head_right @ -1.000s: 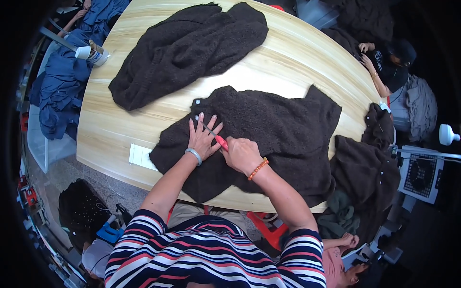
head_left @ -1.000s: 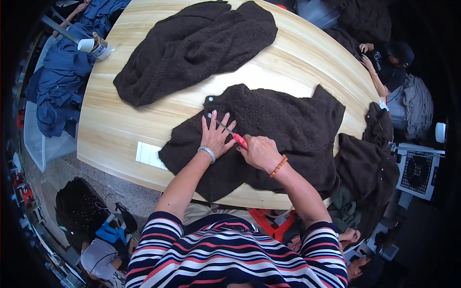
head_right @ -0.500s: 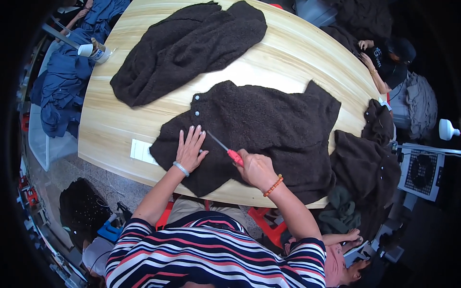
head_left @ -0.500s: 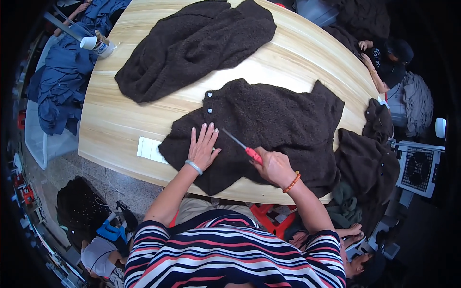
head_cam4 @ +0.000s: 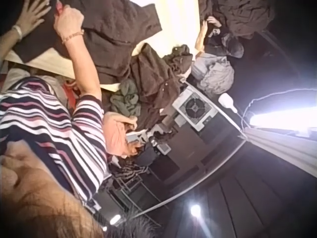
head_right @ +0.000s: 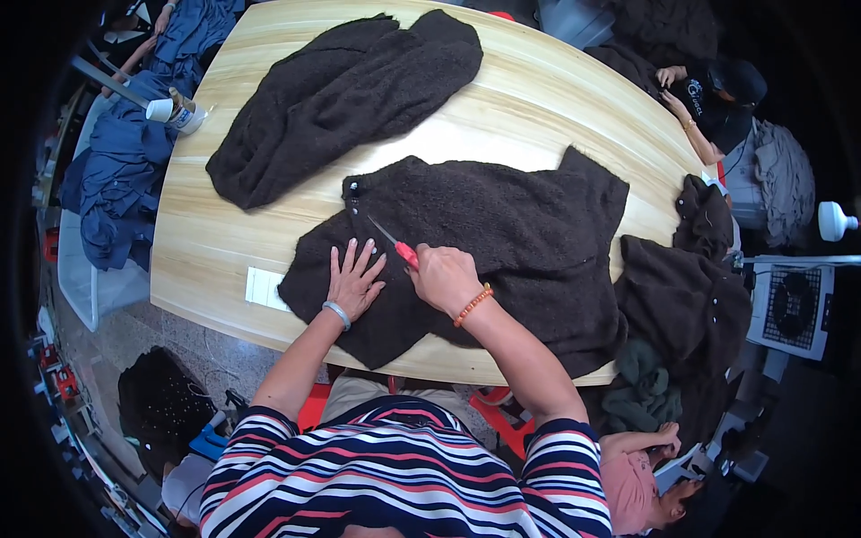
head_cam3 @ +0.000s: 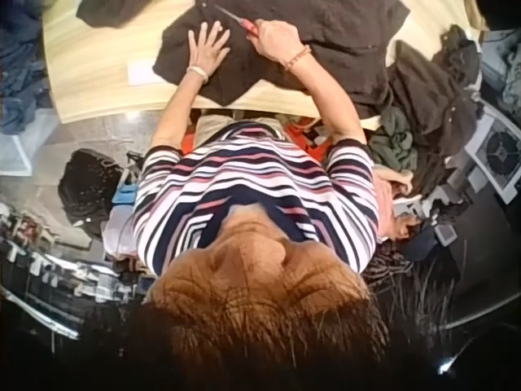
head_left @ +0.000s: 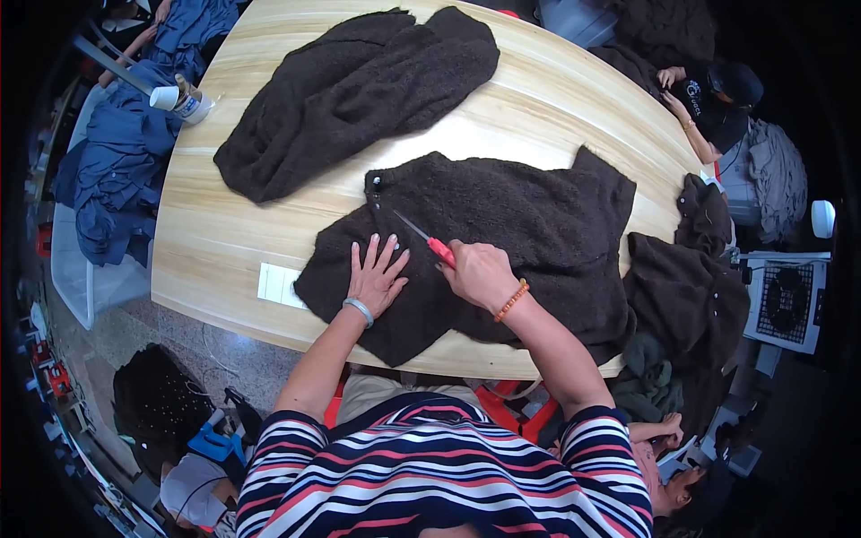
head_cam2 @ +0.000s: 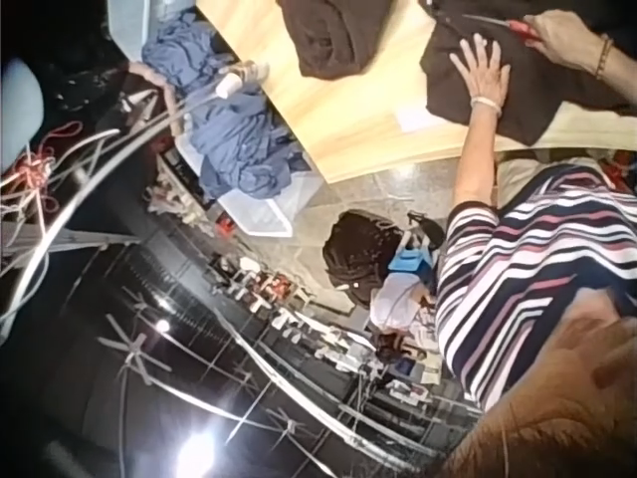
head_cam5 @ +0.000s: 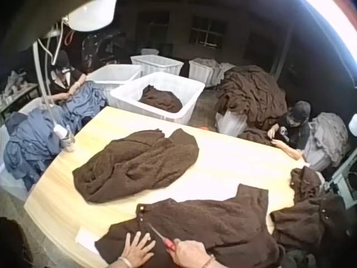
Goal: Trimming loose threads and excess fabric from brown and blue garments using a pair of scissors.
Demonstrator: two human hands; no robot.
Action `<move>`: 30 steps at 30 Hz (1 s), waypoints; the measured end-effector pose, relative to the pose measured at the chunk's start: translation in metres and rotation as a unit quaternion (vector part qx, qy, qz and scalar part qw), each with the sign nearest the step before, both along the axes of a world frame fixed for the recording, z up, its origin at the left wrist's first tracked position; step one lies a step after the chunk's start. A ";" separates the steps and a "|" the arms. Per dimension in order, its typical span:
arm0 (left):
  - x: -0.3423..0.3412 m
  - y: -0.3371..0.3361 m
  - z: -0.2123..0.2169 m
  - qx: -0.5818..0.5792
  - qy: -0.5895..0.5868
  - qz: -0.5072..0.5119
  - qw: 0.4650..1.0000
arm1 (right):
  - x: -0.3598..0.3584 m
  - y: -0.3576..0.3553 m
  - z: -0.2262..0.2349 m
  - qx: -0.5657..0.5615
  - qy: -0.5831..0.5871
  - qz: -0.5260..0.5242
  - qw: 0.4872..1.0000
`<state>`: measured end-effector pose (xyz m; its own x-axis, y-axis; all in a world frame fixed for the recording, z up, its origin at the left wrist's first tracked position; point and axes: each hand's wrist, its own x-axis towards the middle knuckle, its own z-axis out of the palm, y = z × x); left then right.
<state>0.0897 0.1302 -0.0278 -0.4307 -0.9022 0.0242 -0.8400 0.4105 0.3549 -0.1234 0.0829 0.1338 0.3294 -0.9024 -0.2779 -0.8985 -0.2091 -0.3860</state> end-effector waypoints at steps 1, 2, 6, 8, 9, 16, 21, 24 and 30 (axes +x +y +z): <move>0.000 0.000 0.000 0.004 -0.002 0.003 1.000 | -0.001 0.000 -0.005 0.012 0.008 0.015 1.000; 0.001 0.000 0.000 0.009 -0.004 0.005 1.000 | -0.002 0.001 -0.009 0.025 0.016 0.030 0.999; 0.001 -0.001 0.002 0.019 -0.008 0.013 1.000 | -0.030 0.052 -0.013 0.143 0.046 0.108 0.983; 0.001 -0.002 0.002 0.009 -0.026 0.022 0.999 | -0.038 0.074 -0.013 0.166 0.040 0.119 0.978; 0.000 -0.003 0.003 0.005 -0.027 0.019 0.999 | -0.041 0.076 -0.013 0.167 0.040 0.116 0.978; 0.001 -0.006 -0.004 -0.012 -0.047 0.010 0.999 | -0.029 0.073 -0.027 0.100 0.027 0.089 0.991; 0.008 -0.002 -0.004 0.019 -0.045 -0.001 0.999 | -0.066 0.098 -0.020 0.139 -0.039 0.026 0.989; -0.020 -0.011 0.019 0.013 0.015 0.066 0.998 | -0.103 0.103 -0.015 0.069 -0.075 -0.171 0.980; -0.191 -0.063 0.088 -0.057 0.038 -0.115 0.991 | -0.230 0.087 -0.024 -0.071 -0.050 -0.441 0.893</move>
<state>-0.1017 0.0670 0.0601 -0.6183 -0.7693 0.1610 -0.6919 0.6299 0.3529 -0.3536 0.1697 0.1096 -0.5104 -0.8469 -0.1489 -0.7009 0.5100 -0.4987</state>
